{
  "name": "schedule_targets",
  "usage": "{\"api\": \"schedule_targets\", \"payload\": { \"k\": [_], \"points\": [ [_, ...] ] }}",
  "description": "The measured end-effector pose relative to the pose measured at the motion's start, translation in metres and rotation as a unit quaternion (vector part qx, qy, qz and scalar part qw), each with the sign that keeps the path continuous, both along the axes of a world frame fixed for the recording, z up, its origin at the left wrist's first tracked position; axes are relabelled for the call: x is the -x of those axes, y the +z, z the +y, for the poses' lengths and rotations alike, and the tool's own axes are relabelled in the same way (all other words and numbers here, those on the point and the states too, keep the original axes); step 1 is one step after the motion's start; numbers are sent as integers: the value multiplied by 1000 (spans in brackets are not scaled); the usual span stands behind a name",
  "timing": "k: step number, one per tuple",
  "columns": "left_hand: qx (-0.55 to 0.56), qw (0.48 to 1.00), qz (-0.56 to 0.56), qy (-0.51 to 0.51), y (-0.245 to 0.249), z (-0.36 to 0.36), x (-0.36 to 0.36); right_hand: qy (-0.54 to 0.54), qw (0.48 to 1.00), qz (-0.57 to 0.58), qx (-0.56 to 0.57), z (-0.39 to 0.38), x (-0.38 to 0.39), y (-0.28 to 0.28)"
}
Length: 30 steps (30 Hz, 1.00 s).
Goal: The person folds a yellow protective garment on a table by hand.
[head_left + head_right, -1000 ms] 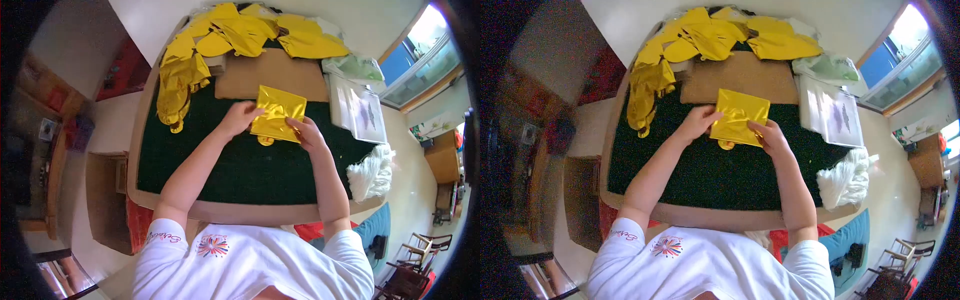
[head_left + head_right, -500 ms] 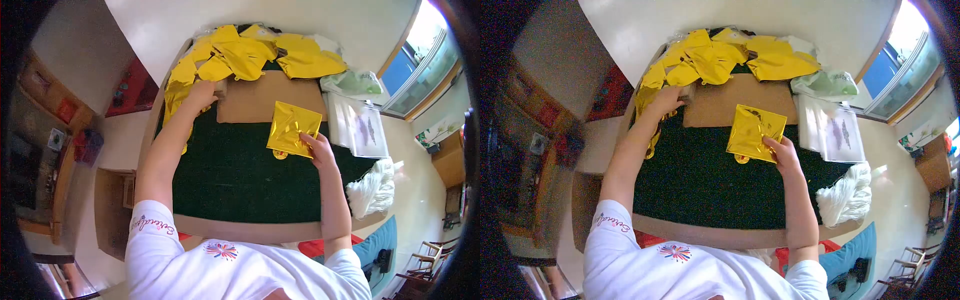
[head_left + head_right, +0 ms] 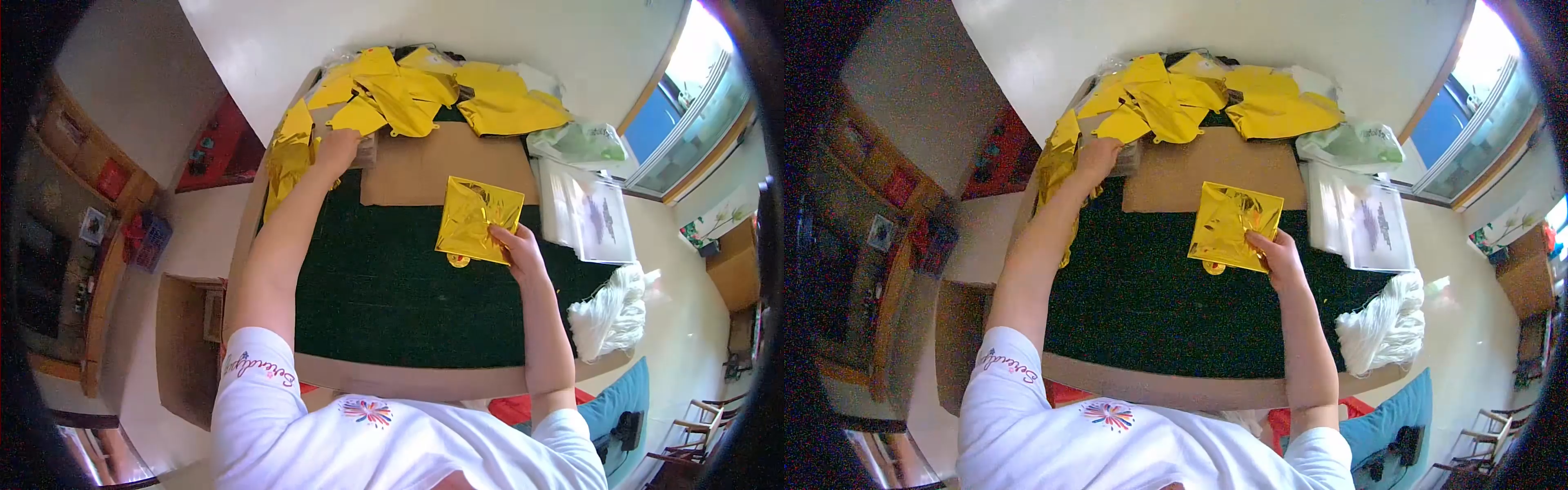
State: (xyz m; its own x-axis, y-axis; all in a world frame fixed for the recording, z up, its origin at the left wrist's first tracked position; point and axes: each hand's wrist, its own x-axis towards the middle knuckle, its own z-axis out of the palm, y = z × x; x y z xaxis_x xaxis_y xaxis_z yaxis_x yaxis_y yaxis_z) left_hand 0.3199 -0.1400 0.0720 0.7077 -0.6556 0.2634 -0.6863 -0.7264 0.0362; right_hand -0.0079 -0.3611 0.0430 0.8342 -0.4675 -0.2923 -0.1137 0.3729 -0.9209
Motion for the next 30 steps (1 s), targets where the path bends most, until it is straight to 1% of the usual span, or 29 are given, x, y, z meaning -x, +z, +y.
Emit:
{"api": "schedule_targets", "payload": {
  "k": [2,3,5,6,8,9,11,12,14,15,17,18,19,20,21,22,23,24,26,27,29,30],
  "points": [
    [105,993,45,-8,3,-1,-5,2,1000,-8,-1,1,-1,2],
    [105,993,44,-9,4,-2,-9,0,1000,-8,-4,1,-1,2],
    [109,988,110,-1,10,-5,-18,-3,1000,-10,-6,0,0,1],
    [109,988,109,-2,13,-5,-22,-5,1000,-12,-12,0,0,1],
    [86,972,218,-1,19,-4,-29,-8,1000,-15,-18,-2,-1,-2],
    [85,972,217,-2,20,-3,-33,1,1000,-14,-16,-3,-1,-3],
    [88,956,278,-11,20,-1,-38,11,1000,-12,-14,-4,-1,-4],
    [88,957,278,-11,24,-2,-34,12,1000,-6,-8,-2,0,-2],
    [107,980,169,-21,29,-8,-22,14,1000,-1,-1,-2,-1,0],
    [107,980,169,-21,34,-12,-8,6,1000,-1,-3,-2,-1,0],
    [182,980,35,-76,44,-21,36,-11,1000,-3,-5,-8,0,-4],
    [159,981,32,-103,51,-23,63,-22,1000,-5,-4,-17,1,-8],
    [137,982,28,-130,55,-23,94,-40,999,-32,-18,-26,4,-8],
    [112,981,-4,-160,56,-21,131,-63,996,-48,-29,-31,9,-1],
    [88,977,-35,-190,49,-15,168,-85,994,-64,-39,-38,14,5],
    [99,967,-32,-231,28,-8,196,-124,990,-52,-43,-51,14,-4],
    [65,955,-70,-279,12,0,225,-130,988,-57,-54,-59,15,-7],
    [37,952,-52,-300,13,10,259,-135,987,-60,-66,-62,16,-10],
    [17,927,118,-356,-7,26,290,-149,986,-41,-59,-54,14,-6],
    [-25,916,181,-358,-2,29,291,-129,990,-42,-43,-50,13,-5],
    [-29,903,78,-421,-16,25,257,-93,994,-53,-33,-46,11,-7],
    [-6,936,141,-322,-12,19,239,-93,994,-49,-35,-45,11,-8]
  ]
}}
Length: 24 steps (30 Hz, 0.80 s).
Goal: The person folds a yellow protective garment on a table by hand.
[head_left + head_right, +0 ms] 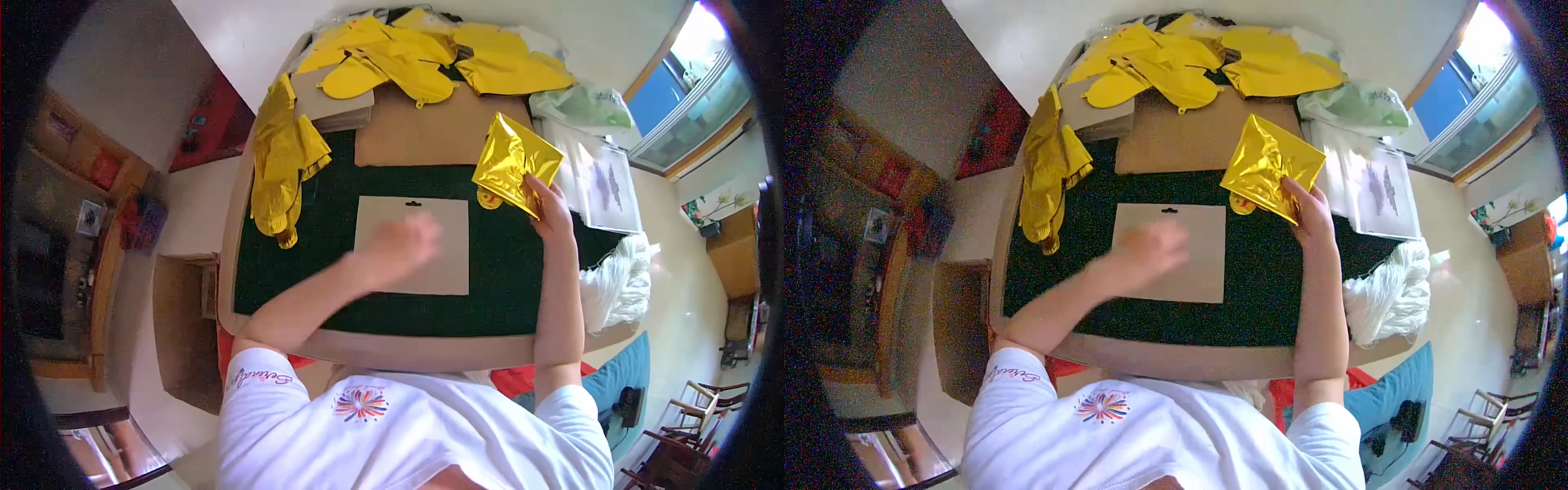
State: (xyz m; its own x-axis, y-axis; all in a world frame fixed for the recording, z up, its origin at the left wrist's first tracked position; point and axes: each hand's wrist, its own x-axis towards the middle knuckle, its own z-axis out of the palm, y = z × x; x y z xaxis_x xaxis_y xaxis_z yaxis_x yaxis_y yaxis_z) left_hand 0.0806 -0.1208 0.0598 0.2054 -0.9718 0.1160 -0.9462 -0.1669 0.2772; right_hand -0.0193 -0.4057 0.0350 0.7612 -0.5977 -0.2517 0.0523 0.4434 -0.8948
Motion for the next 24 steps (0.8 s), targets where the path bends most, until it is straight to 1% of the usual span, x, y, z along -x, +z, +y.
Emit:
{"api": "schedule_targets", "payload": {
  "k": [1,3,4,5,6,7,9,12,13,14,15,16,18,19,21,24],
  "points": [
    [-12,992,59,107,4,-4,-16,6,1000,-3,0,1,0,0],
    [49,980,-36,192,2,-2,-38,14,1000,-11,2,1,-1,-1],
    [50,979,-39,192,1,-5,-46,23,1000,-12,7,-1,-2,-4],
    [-18,977,57,207,0,-7,-52,31,999,-12,12,-2,-3,-7],
    [-87,960,152,219,-1,-8,-56,32,999,-12,11,-1,-3,-6],
    [-88,960,153,219,-6,-8,-58,32,999,-13,6,1,-4,-6],
    [-79,957,201,196,-12,-9,-61,32,999,-13,1,5,-5,-2],
    [-79,950,219,207,-16,-12,-57,43,999,-5,0,13,-1,9],
    [-80,950,220,206,-17,-12,-53,61,998,-20,-13,15,-1,12],
    [16,972,105,208,-18,-12,-47,80,996,-35,-25,16,0,14],
    [111,972,-14,207,-16,-12,-41,80,996,-34,-24,16,0,13],
    [113,972,-12,207,-13,-11,-38,87,995,-35,-27,15,0,11],
    [39,978,62,195,-8,-7,-33,94,994,-36,-32,15,-1,8],
    [38,978,63,196,-10,-6,-34,96,994,-37,-34,15,-3,6],
    [-21,977,120,178,-16,-7,-38,97,994,-36,-35,15,-4,6],
    [-12,976,111,184,-23,-11,-35,101,994,-18,-30,18,-3,5]
  ]
}}
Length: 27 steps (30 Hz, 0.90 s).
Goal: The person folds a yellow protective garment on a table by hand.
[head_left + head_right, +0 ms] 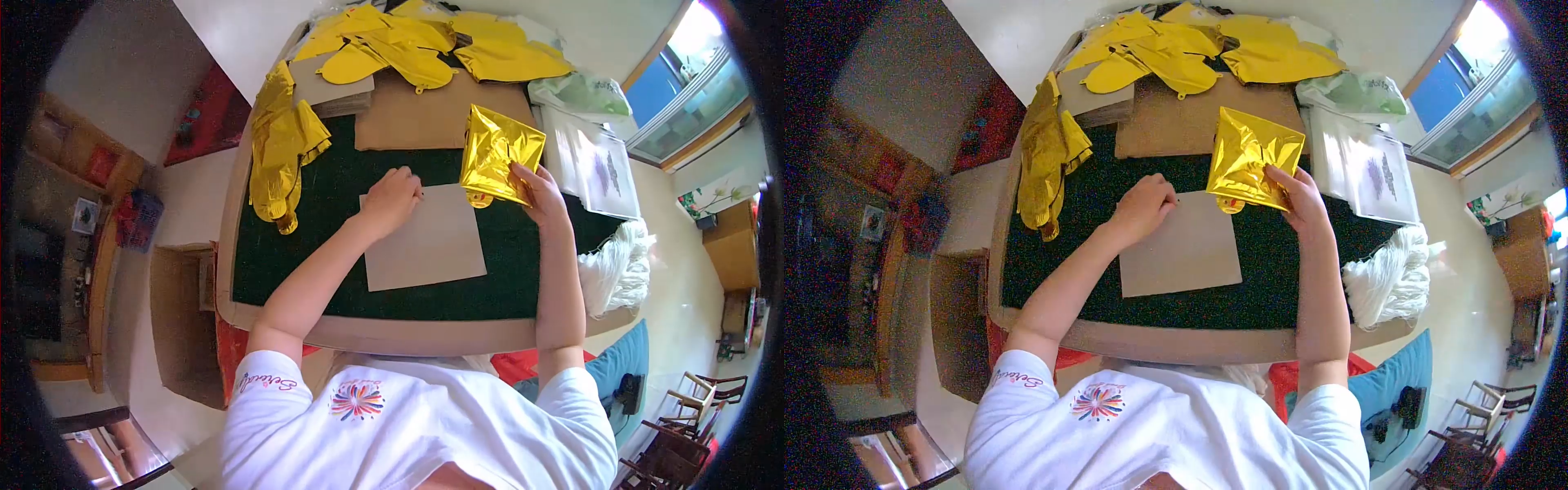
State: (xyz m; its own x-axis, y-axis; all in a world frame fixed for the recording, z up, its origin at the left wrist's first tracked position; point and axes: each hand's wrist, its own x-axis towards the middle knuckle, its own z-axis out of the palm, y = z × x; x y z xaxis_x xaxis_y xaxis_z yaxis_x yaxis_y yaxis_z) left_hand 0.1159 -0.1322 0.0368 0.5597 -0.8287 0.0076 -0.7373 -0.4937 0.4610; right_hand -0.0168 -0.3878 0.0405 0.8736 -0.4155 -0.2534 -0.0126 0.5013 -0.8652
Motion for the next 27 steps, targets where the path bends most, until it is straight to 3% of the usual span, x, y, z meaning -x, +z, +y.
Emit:
{"api": "schedule_targets", "payload": {
  "k": [4,6,10,13,18,22,24,27],
  "points": [
    [42,999,-14,-17,-1,-1,1,22,999,-27,-9,0,-1,1],
    [-21,999,-12,-37,2,-3,-3,20,1000,-22,-5,1,0,0],
    [-11,999,-16,-40,-9,-2,-7,21,1000,-18,6,4,-1,1],
    [48,997,-8,-55,-7,1,-7,36,999,-26,12,1,-4,-7],
    [-13,999,10,-51,0,-3,-9,35,999,-32,3,5,-3,-5],
    [33,998,10,-48,-1,2,-11,29,999,-27,4,8,-3,0],
    [97,988,100,66,14,18,-20,31,999,-23,8,6,-2,-1],
    [193,962,-47,185,42,89,-42,39,999,-5,20,6,-1,-4]
  ]
}}
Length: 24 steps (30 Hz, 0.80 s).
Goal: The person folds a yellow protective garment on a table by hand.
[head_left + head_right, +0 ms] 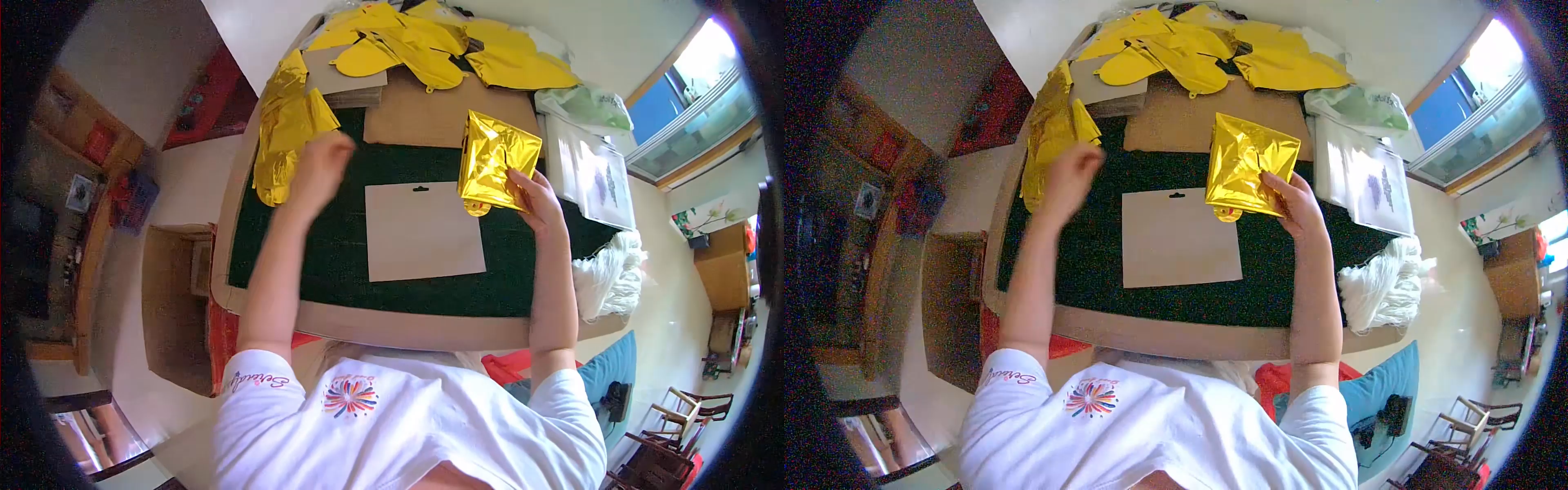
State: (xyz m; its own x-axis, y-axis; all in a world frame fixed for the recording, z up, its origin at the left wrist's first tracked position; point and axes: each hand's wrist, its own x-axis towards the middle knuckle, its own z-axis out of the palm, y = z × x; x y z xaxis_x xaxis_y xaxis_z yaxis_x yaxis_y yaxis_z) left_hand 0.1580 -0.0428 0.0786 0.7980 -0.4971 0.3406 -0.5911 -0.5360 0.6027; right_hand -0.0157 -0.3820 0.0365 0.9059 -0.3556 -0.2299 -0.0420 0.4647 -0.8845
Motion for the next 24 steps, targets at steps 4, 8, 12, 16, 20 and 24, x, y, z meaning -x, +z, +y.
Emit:
{"api": "schedule_targets", "payload": {
  "k": [4,8,12,16,20,24],
  "points": [
    [-314,920,-98,212,18,104,-31,73,997,2,-20,33,-4,8],
    [-184,956,-79,216,1,109,12,140,976,164,30,82,-1,14],
    [-159,977,-97,-102,-46,47,87,170,964,203,31,96,15,-1],
    [-140,982,-52,-114,-64,7,98,143,959,231,82,99,17,-5],
    [-154,976,-69,-137,-61,-5,88,178,892,306,283,94,25,28],
    [-171,969,-95,-148,-73,-12,85,94,769,155,613,85,38,37]
  ]
}}
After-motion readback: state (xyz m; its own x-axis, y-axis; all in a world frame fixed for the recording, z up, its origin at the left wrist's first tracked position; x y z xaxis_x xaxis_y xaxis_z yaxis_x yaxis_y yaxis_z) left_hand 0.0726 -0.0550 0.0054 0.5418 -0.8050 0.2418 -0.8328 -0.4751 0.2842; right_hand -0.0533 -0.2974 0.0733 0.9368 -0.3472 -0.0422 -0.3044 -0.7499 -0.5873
